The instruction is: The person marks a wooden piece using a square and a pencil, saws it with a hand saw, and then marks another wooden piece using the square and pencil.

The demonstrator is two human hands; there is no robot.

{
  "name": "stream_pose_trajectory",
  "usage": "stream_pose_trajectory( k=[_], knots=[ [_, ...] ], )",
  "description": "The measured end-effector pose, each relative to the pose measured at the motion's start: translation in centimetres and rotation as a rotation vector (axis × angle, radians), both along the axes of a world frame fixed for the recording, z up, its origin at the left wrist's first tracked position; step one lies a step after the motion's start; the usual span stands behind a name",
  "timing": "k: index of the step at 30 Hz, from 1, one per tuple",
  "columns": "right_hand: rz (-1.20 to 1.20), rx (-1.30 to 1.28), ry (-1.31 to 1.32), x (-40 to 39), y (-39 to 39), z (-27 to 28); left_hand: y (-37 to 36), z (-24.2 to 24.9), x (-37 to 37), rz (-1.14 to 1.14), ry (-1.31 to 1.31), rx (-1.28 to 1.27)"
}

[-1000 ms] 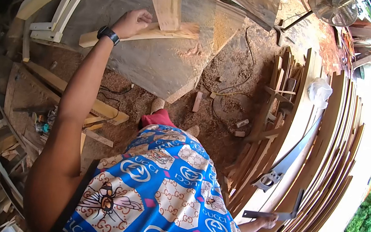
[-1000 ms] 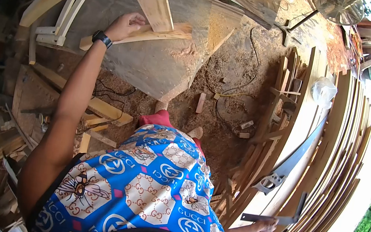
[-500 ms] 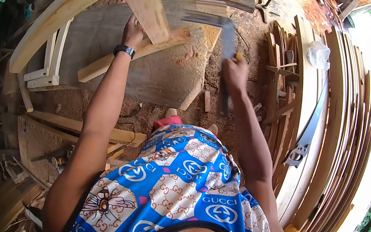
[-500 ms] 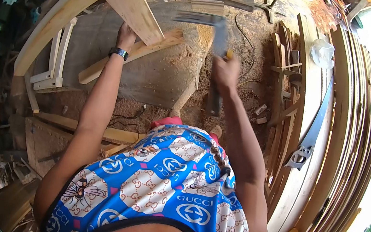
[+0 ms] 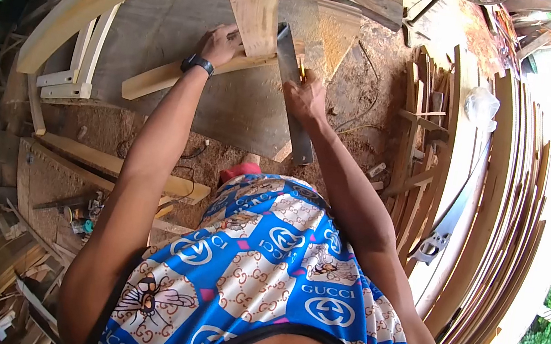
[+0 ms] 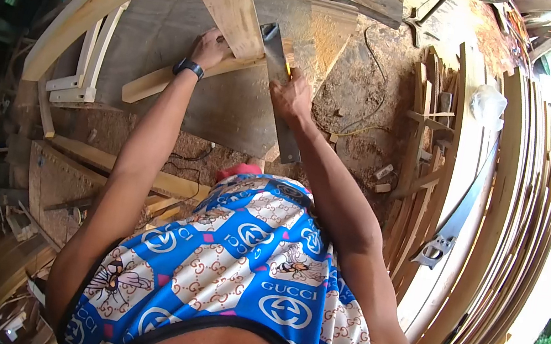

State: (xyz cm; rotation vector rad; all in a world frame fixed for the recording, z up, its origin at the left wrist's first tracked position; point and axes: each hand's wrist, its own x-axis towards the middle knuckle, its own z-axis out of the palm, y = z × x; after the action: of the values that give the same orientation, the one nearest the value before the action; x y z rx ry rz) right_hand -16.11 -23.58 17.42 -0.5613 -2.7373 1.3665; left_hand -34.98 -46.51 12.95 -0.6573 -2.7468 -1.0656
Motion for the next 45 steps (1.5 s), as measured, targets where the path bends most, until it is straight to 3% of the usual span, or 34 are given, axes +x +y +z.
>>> stream_pose_trajectory(
  k=[2,3,8,12,15,18,22,24,25,26,28,29,33,36,38,45],
  knots=[
    [0.062,-0.094,0.021,0.5,0.6,0.0,0.0,0.0,-0.1,-0.012,0.018,-0.064],
    [0.06,-0.021,0.002,0.6,0.9,-0.3,0.0,-0.1,-0.2,-0.025,0.043,-0.126],
    [-0.098,-0.032,0.027,1.4,2.1,0.2,-0.4,-0.2,-0.5,-0.166,0.114,-0.139],
    [-0.079,-0.035,0.056,2.1,3.0,2.7,-0.5,-0.7,-0.6,-0.171,0.185,-0.132],
    [0.047,-0.227,0.129,3.3,2.1,5.1,-0.6,-2.0,-1.8,-0.16,0.137,-0.139],
    [0.232,-0.769,-0.042,3.2,2.1,5.5,-0.7,-2.2,-2.1,-0.212,0.138,-0.166],
    [0.358,-1.076,-0.025,4.0,0.9,5.0,-1.0,-2.4,-2.3,-0.212,0.185,-0.209],
    [0.656,-0.746,0.245,4.0,0.0,3.9,-1.2,-2.9,-2.5,-0.205,0.202,-0.227],
    [0.603,-0.495,0.271,3.7,-0.3,3.4,-1.1,-3.1,-2.8,-0.239,0.243,-0.242],
    [0.618,-0.493,0.265,3.5,-0.7,4.1,-1.2,-3.0,-2.7,-0.268,0.285,-0.256],
    [0.424,0.169,0.069,2.9,-1.5,5.7,-1.3,-2.8,-2.2,-0.225,0.242,-0.264],
    [0.354,0.249,0.22,2.5,-2.0,3.9,-1.1,-2.5,-2.0,-0.196,0.202,-0.272],
    [0.33,0.41,0.417,0.6,-2.5,1.4,-0.7,-1.6,-1.1,-0.111,0.208,-0.236],
    [0.331,0.394,0.489,0.0,-3.0,1.0,0.0,0.4,0.1,-0.091,0.132,-0.234],
    [0.337,0.4,0.475,-0.2,-3.2,0.9,0.1,0.7,0.3,-0.122,0.125,-0.14],
    [0.326,0.418,0.404,-1.4,-3.5,0.9,-0.3,-0.7,-0.9,-0.153,0.165,-0.208]
  ],
)
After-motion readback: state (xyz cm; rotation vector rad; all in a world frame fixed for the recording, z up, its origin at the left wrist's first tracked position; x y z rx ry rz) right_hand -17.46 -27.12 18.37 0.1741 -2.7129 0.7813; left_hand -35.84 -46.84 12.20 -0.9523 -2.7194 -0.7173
